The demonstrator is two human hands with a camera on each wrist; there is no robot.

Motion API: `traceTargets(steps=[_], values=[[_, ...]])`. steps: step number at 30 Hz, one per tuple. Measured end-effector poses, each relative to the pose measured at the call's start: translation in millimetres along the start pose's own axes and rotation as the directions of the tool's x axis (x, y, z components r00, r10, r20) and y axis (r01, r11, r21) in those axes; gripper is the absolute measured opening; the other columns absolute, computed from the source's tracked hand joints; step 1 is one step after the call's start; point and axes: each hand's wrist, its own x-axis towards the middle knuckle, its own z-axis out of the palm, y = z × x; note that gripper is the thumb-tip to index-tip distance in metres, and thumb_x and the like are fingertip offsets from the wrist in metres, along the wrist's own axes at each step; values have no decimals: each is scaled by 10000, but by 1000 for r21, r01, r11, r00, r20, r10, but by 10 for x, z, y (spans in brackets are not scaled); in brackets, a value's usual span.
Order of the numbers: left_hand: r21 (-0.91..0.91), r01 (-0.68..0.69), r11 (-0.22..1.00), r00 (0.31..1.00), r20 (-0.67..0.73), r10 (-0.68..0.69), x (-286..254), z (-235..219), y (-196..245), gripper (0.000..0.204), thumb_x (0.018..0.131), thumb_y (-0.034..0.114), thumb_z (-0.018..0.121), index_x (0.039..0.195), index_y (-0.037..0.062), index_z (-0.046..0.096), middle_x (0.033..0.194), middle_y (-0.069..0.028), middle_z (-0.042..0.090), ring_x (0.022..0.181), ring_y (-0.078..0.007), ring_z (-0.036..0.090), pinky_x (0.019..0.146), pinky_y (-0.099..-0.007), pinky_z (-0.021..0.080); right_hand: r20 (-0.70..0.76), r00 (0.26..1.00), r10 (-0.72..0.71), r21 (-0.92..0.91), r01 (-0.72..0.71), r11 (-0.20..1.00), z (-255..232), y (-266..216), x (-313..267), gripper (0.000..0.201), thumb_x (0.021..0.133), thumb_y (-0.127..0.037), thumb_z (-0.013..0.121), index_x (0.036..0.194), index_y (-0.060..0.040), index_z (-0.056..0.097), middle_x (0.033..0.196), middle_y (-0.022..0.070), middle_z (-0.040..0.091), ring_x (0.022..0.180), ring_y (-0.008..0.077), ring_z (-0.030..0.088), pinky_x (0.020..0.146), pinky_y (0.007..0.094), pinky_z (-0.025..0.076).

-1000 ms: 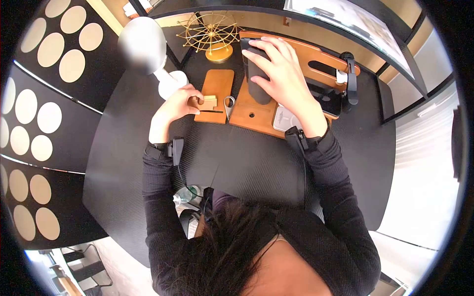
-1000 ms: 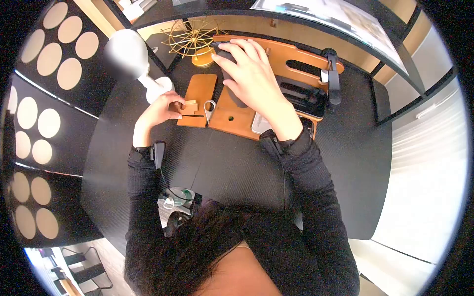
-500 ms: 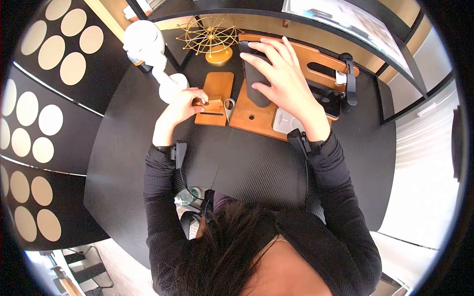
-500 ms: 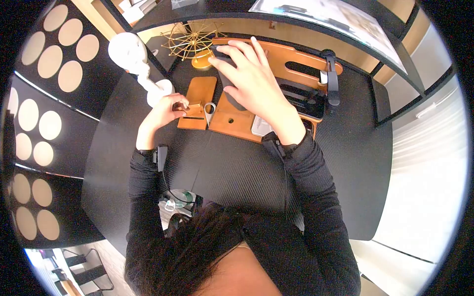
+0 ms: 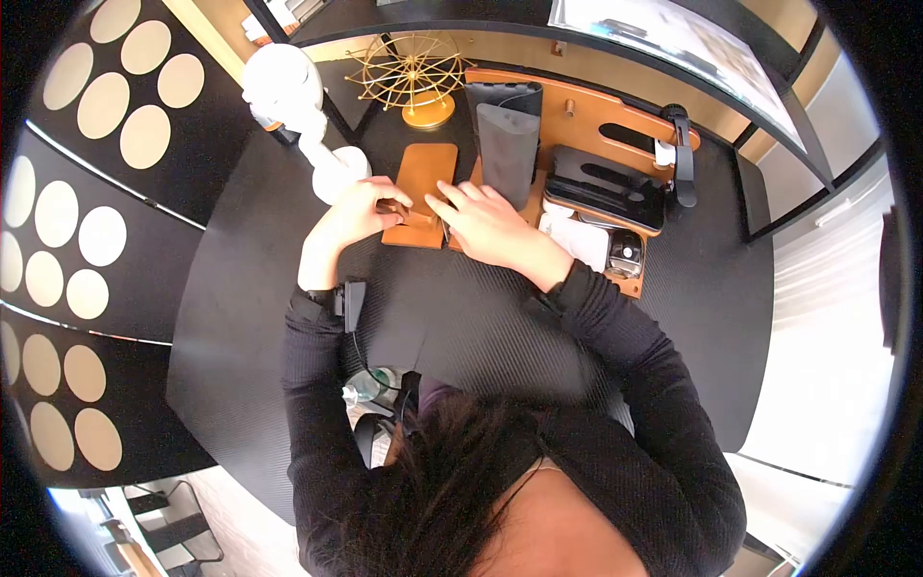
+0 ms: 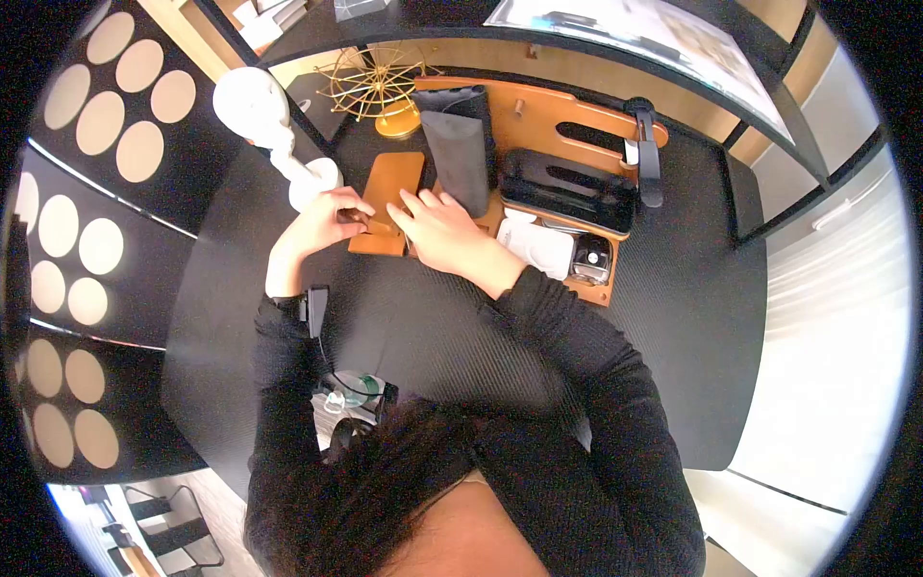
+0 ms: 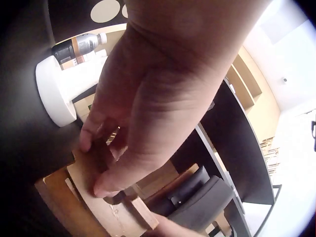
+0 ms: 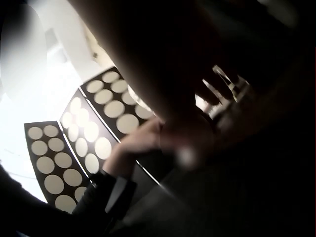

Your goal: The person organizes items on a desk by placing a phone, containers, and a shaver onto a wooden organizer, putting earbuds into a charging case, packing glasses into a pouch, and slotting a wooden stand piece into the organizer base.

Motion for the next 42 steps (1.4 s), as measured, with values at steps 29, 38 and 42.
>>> traceTargets(steps=[29,38,42], values=[[82,30,996,999,-23,-28,-53,-31,142,163,787,102,771,906,-5,742,797,-92,678,734,-186,649,689,-312,508,-82,901,425,359,-371,856,-2023,393,-227,180,810,-99,725,943,21,706,743,63,649,622,105,600,589,245,480],[206,95,974,992,-106,-74,-45,-1,80,152,770,85,772,890,-2,742,793,-97,676,740,-195,652,676,-321,502,-127,863,489,375,-415,829,-1836,655,-202,166,809,-104,725,922,14,698,719,42,638,625,92,593,582,235,469],[152,84,985,994,-88,-71,-50,44,124,149,774,81,767,890,-8,737,799,-103,673,744,-201,652,680,-328,499,-179,823,539,421,-431,798,-1735,675,-156,149,803,-105,731,904,2,706,729,50,654,617,94,591,582,241,476]])
